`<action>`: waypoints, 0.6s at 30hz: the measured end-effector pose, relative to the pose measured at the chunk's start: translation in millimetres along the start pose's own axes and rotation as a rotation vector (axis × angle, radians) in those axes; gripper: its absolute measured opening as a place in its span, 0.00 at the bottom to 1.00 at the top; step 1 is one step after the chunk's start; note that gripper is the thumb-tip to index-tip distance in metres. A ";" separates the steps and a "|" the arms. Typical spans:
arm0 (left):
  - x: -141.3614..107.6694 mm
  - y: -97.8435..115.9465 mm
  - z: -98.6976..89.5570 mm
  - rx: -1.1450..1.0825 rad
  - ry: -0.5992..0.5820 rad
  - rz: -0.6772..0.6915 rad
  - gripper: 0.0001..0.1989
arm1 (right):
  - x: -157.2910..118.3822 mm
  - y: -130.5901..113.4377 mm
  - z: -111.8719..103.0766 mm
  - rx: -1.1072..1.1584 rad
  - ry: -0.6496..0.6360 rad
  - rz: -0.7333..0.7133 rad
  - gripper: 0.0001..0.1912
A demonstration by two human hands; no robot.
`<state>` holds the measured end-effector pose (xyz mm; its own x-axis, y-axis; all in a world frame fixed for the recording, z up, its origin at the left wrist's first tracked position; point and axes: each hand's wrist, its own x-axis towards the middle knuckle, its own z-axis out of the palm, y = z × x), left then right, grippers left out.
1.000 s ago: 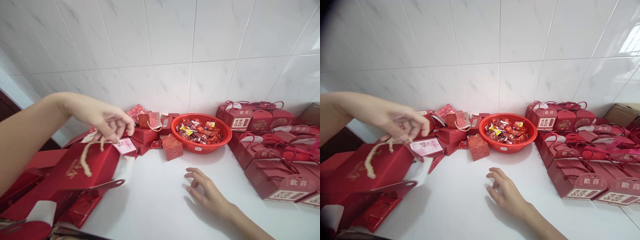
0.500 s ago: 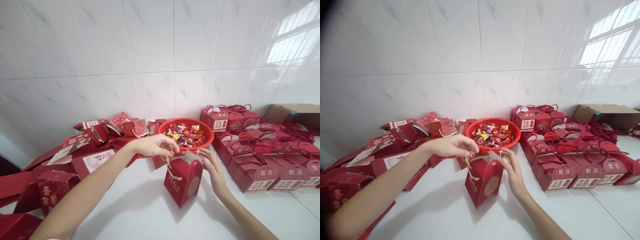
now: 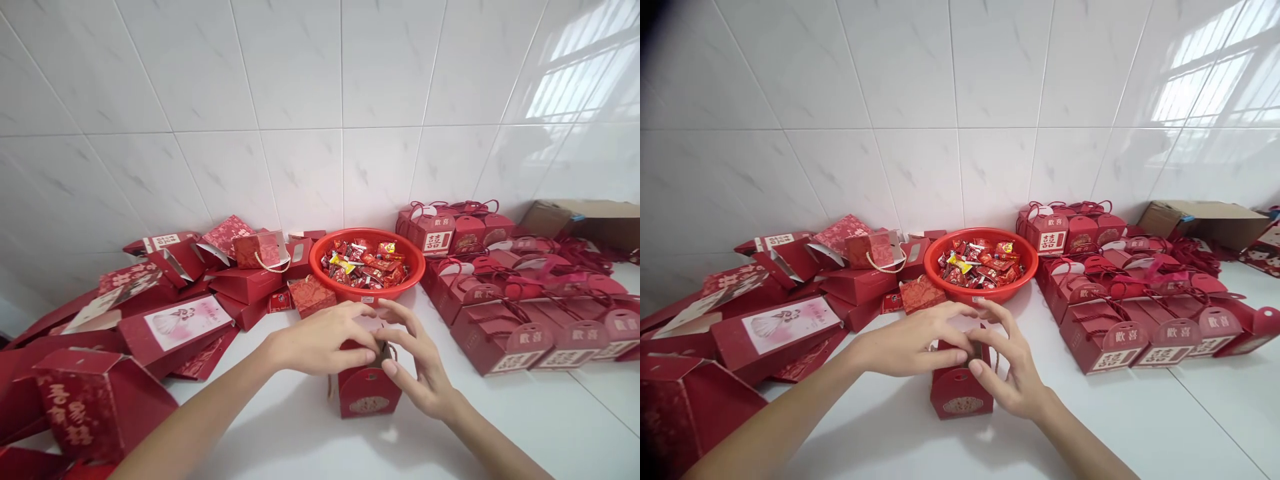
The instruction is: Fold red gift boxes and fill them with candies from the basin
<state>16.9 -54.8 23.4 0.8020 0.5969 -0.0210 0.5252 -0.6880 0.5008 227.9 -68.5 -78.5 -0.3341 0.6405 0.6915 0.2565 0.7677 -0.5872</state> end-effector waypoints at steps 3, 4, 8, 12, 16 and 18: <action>5.4 -5.9 7.4 0.022 0.061 -0.068 0.14 | 0.7 0.1 -1.3 -0.018 0.014 0.041 0.09; 6.8 -9.1 9.6 0.011 0.108 -0.115 0.15 | 0.9 1.4 -1.5 -0.010 0.025 0.065 0.08; 11.8 -19.5 20.2 0.010 0.292 -0.360 0.21 | 2.1 7.5 -2.8 0.144 0.012 0.186 0.09; 17.4 -18.6 34.4 0.097 0.314 -0.466 0.25 | 5.0 11.6 -6.6 0.351 -0.046 0.292 0.10; 17.9 -15.4 35.7 0.119 0.274 -0.507 0.18 | 7.9 13.9 -12.7 0.369 -0.025 0.349 0.09; 12.5 -18.9 26.2 0.075 0.231 -0.487 0.20 | 9.5 14.7 -17.3 0.301 -0.046 0.356 0.10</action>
<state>24.5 -45.2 -9.0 0.3818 0.9233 -0.0409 0.8462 -0.3314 0.4172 244.2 -50.8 -73.3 -0.3149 0.8561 0.4098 0.0898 0.4567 -0.8851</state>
